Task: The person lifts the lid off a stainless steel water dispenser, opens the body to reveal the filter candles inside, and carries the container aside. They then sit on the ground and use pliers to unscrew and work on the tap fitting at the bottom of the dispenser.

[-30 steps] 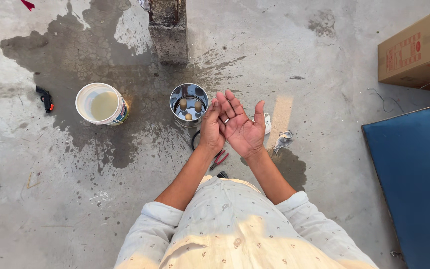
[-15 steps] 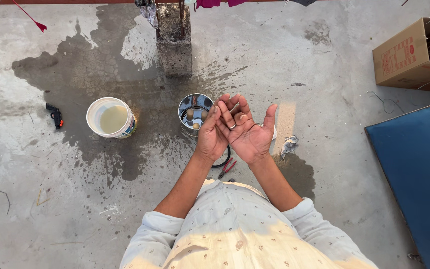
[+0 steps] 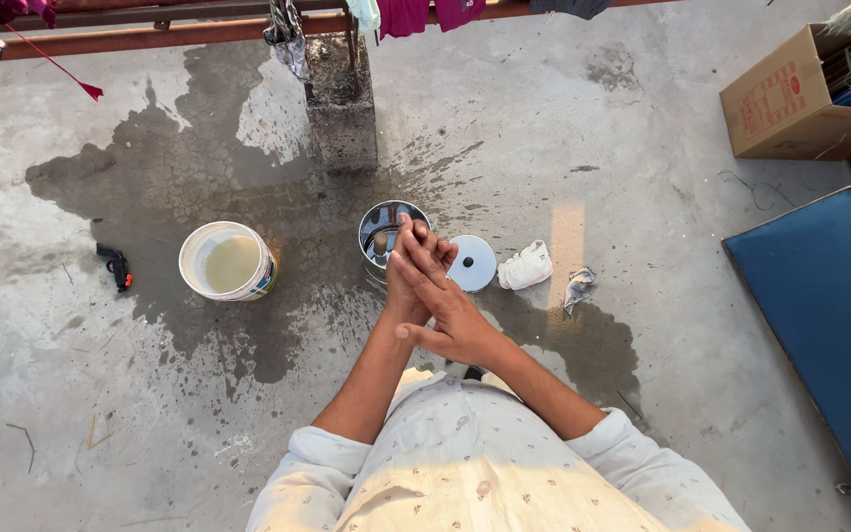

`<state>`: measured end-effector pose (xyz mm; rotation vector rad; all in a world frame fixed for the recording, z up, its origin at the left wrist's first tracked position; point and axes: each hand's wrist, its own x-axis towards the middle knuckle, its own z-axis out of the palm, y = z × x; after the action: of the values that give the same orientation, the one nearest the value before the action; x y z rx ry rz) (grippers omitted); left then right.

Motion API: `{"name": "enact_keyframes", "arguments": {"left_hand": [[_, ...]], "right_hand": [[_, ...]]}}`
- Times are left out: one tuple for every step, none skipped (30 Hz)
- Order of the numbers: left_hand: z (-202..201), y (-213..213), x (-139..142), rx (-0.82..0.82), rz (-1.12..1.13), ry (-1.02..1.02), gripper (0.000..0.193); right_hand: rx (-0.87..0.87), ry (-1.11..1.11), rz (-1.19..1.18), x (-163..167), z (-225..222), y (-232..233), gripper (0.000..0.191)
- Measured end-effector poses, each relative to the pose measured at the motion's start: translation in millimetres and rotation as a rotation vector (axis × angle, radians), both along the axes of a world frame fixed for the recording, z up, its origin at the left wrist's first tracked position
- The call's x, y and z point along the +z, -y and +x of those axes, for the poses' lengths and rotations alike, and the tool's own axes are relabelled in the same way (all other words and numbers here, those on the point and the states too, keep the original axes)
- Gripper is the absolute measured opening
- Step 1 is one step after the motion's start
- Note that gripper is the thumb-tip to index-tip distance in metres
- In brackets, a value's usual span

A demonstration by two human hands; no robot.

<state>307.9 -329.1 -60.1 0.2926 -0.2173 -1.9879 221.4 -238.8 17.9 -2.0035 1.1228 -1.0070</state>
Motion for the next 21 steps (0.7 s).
{"name": "enact_keyframes", "arguments": {"left_hand": [[1.0, -3.5, 7.6, -0.009, 0.017, 0.052, 0.041], [1.9, -4.1, 16.9, -0.056, -0.006, 0.042, 0.045], [4.0, -3.6, 26.3, -0.097, -0.025, 0.033, 0.053], [4.5, -6.8, 35.2, -0.136, -0.044, 0.023, 0.062], [5.0, -9.7, 42.6, -0.159, -0.071, -0.015, 0.067], [3.7, -12.9, 50.4, -0.178, -0.105, -0.056, 0.072], [3.1, -14.5, 55.2, -0.191, -0.137, -0.098, 0.079], [6.4, -18.7, 57.4, -0.201, -0.097, -0.111, 0.081], [8.4, -19.5, 57.7, -0.210, -0.072, -0.126, 0.083], [11.3, -18.1, 56.3, -0.220, -0.054, -0.138, 0.085], [14.0, -19.0, 52.4, -0.193, -0.062, -0.104, 0.081], [16.1, -20.4, 46.8, -0.170, -0.065, -0.068, 0.077], [17.3, -21.9, 40.1, -0.146, -0.068, -0.033, 0.073], [19.2, -25.9, 32.5, -0.139, -0.041, 0.011, 0.070], [19.4, -27.9, 24.8, -0.132, -0.018, 0.053, 0.066], [16.6, -27.0, 17.9, -0.127, 0.003, 0.095, 0.063], [11.4, -28.1, 10.7, -0.122, 0.012, 0.120, 0.062], [6.2, -31.4, 3.1, -0.117, 0.028, 0.145, 0.061], [1.3, -34.5, -4.5, -0.114, 0.045, 0.173, 0.060], [-4.2, -36.3, -11.6, -0.126, 0.033, 0.198, 0.059], [-9.6, -37.0, -20.1, -0.137, 0.020, 0.224, 0.059]], "right_hand": [[-0.038, -0.059, -0.014, 1.2, 4.6, 1.4, 0.082], [-0.074, -0.119, -0.027, 1.8, 7.9, 5.6, 0.079], [-0.105, -0.177, -0.037, 1.5, 10.0, 9.2, 0.077], [-0.124, -0.169, -0.080, 1.2, 7.8, 11.9, 0.077], [-0.141, -0.163, -0.127, -0.3, 3.6, 19.1, 0.078], [-0.153, -0.160, -0.183, -0.2, -2.6, 27.1, 0.079], [-0.166, -0.194, -0.190, -1.9, -9.2, 33.8, 0.076], [-0.174, -0.228, -0.189, -4.2, -15.6, 37.1, 0.072], [-0.182, -0.264, -0.204, -5.1, -25.0, 49.5, 0.069], [-0.232, -0.329, -0.229, -6.5, -33.4, 64.6, 0.062], [-0.284, -0.393, -0.237, -10.8, -41.1, 71.5, 0.056], [-0.339, -0.455, -0.241, -17.6, -47.7, 73.8, 0.050], [-0.335, -0.383, -0.098, -24.5, -54.8, 74.4, 0.048], [-0.326, -0.315, 0.049, -31.7, -62.0, 73.4, 0.047], [-0.317, -0.248, 0.192, -38.6, -69.5, 73.8, 0.045], [-0.278, -0.252, 0.162, -45.1, -76.1, 72.1, 0.045], [-0.236, -0.256, 0.138, -52.1, -82.1, 65.2, 0.045], [-0.191, -0.258, 0.119, -59.3, -87.7, 59.1, 0.045], [-0.188, -0.216, 0.145, -66.5, -92.8, 56.4, 0.045], [-0.186, -0.173, 0.173, -72.9, -98.2, 53.4, 0.046], [-0.183, -0.131, 0.201, -80.2, -103.8, 50.5, 0.046]]}}
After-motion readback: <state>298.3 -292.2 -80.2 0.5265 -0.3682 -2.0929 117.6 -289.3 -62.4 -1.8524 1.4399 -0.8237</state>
